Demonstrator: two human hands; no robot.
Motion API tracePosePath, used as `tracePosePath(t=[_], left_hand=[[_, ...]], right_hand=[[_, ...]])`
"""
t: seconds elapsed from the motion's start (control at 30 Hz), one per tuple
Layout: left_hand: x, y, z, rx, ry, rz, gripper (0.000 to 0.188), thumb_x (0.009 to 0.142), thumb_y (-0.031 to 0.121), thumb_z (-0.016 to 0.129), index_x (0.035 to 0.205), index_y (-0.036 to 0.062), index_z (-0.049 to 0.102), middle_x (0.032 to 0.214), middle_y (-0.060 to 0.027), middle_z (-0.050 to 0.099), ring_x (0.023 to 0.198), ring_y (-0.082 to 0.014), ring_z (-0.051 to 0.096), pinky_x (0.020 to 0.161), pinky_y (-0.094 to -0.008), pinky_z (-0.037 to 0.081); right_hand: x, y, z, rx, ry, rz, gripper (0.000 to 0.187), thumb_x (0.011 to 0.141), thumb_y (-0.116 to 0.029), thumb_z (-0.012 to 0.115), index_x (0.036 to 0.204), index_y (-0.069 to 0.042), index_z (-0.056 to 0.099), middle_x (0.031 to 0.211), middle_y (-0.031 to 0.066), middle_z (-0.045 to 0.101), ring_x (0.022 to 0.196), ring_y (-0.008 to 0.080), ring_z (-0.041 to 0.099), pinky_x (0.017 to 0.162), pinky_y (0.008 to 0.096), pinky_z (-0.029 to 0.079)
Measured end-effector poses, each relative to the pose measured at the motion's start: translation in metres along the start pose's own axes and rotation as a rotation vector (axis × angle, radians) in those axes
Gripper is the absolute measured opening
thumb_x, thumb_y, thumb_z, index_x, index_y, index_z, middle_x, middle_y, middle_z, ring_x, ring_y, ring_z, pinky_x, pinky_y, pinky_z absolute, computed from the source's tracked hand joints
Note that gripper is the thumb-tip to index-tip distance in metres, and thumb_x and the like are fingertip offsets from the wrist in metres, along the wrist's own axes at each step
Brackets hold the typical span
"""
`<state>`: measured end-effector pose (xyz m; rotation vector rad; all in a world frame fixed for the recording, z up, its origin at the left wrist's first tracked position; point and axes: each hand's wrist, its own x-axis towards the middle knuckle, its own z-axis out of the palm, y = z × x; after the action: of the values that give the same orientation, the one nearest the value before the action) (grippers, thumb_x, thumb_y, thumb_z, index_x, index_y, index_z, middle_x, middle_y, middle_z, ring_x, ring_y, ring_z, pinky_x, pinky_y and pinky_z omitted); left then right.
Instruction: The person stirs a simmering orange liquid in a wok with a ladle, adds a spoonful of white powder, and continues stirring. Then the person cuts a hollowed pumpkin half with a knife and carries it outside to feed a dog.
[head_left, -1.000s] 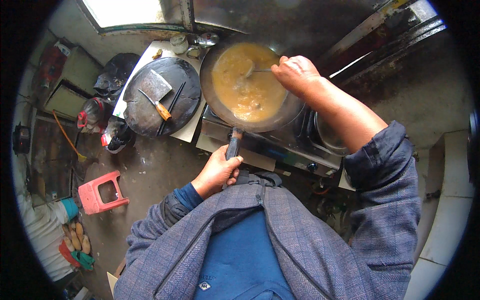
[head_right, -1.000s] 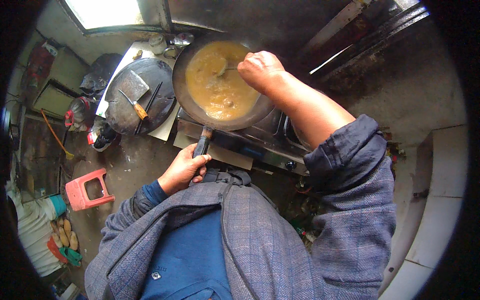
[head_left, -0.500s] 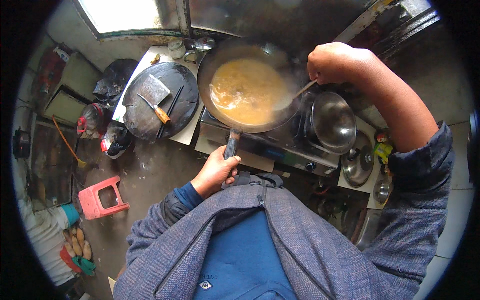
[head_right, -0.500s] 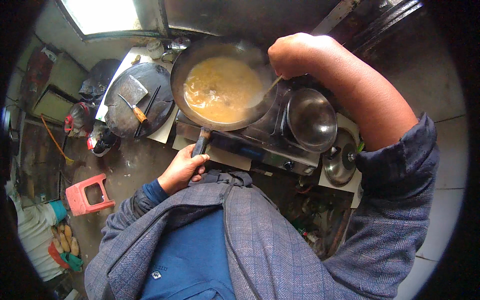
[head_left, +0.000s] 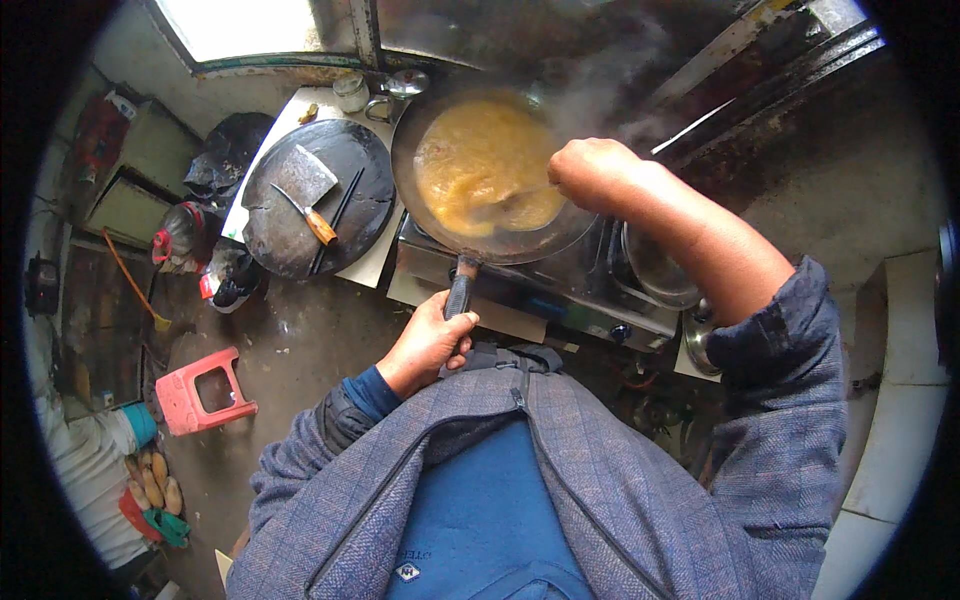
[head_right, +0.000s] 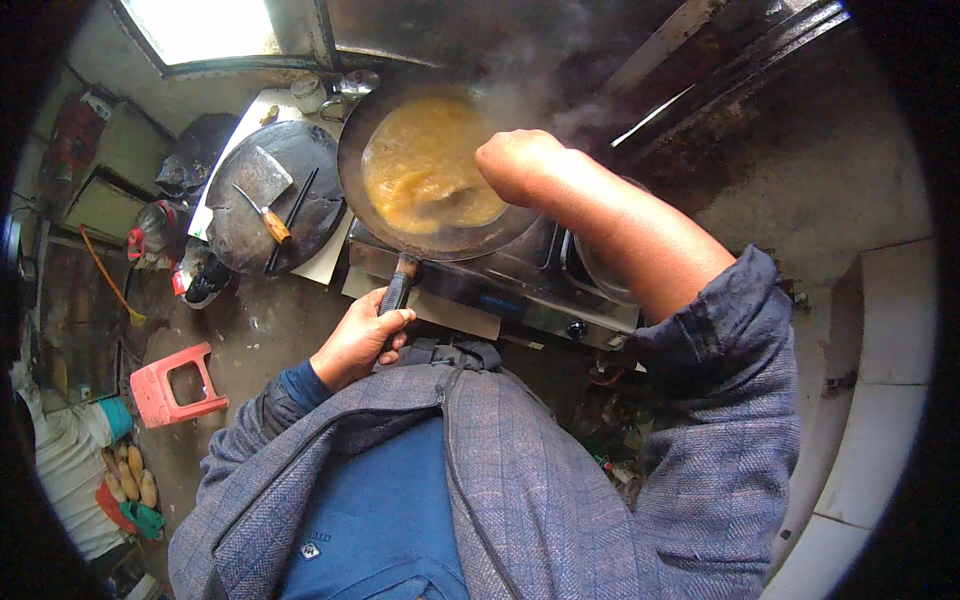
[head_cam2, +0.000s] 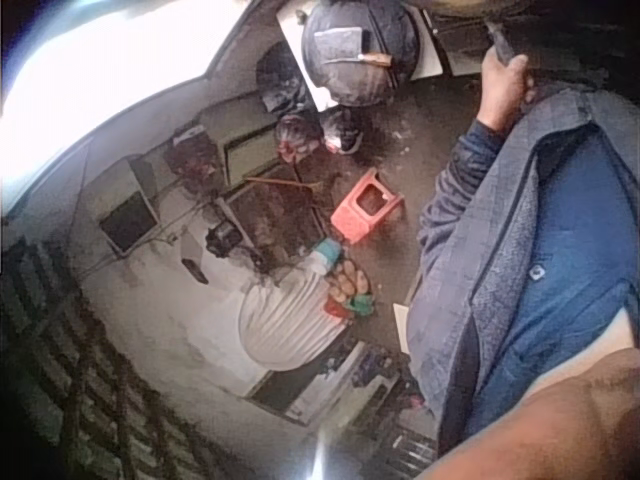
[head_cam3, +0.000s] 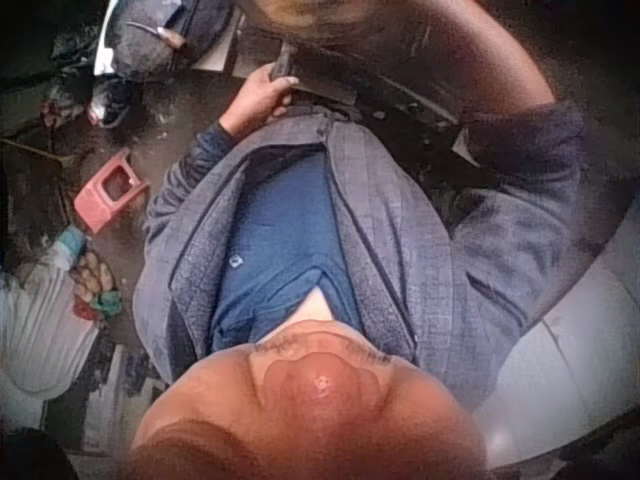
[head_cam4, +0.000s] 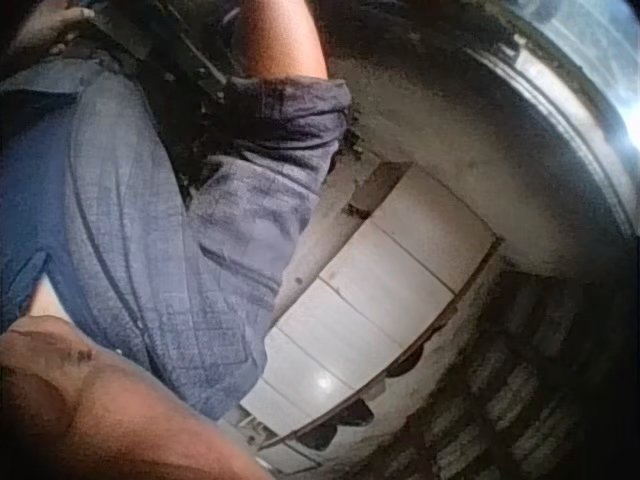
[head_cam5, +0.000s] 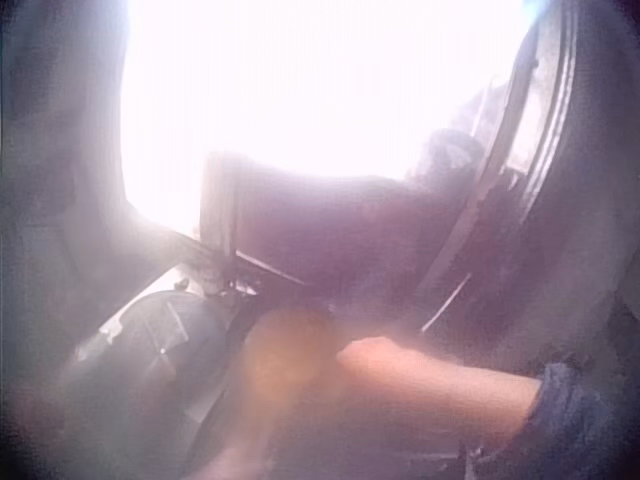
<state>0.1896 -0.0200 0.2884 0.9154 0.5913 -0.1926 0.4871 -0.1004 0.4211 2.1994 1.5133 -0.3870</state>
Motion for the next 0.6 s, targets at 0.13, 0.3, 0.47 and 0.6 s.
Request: tracePosePath(t=[0.13, 0.3, 0.47, 0.6], left_hand=[[0.001, 0.0, -0.003, -0.014, -0.019, -0.03, 0.018, 0.102, 0.006, 0.064, 0.11, 0.0061, 0.048, 0.082, -0.0001, 0.051, 0.059, -0.0073, 0.052, 0.041, -0.0224, 0.04], [-0.001, 0.002, -0.001, -0.023, -0.018, -0.02, 0.018, 0.102, 0.007, 0.064, 0.11, 0.0059, 0.048, 0.081, -0.0003, 0.051, 0.059, -0.0073, 0.051, 0.041, -0.0226, 0.04], [-0.002, 0.004, 0.001, 0.01, 0.001, -0.024, 0.018, 0.102, 0.007, 0.064, 0.11, 0.006, 0.048, 0.08, -0.0003, 0.051, 0.058, -0.0073, 0.051, 0.04, -0.0229, 0.04], [-0.001, 0.002, 0.0, 0.003, 0.0, -0.022, 0.017, 0.103, 0.007, 0.064, 0.11, 0.0061, 0.049, 0.08, -0.0003, 0.051, 0.058, -0.0074, 0.052, 0.041, -0.0229, 0.04]], right_hand=[[0.011, -0.005, 0.019, -0.101, 0.128, 0.008, 0.017, 0.084, -0.005, 0.068, 0.094, -0.008, 0.082, 0.101, 0.0165, 0.08, 0.096, 0.0321, 0.078, 0.083, 0.0422, 0.063], [0.025, 0.005, 0.026, -0.107, 0.217, 0.04, 0.017, 0.085, -0.008, 0.07, 0.101, -0.007, 0.074, 0.097, 0.018, 0.076, 0.094, 0.0343, 0.077, 0.081, 0.0441, 0.062], [0.028, 0.019, 0.016, -0.26, 0.284, -0.044, 0.023, 0.089, -0.009, 0.067, 0.112, -0.008, 0.072, 0.102, 0.0162, 0.071, 0.094, 0.0326, 0.076, 0.077, 0.0422, 0.062], [0.013, 0.033, -0.014, -0.333, 0.327, -0.104, 0.014, 0.087, -0.011, 0.068, 0.092, -0.009, 0.081, 0.094, 0.0136, 0.079, 0.093, 0.0302, 0.079, 0.077, 0.0418, 0.064]])
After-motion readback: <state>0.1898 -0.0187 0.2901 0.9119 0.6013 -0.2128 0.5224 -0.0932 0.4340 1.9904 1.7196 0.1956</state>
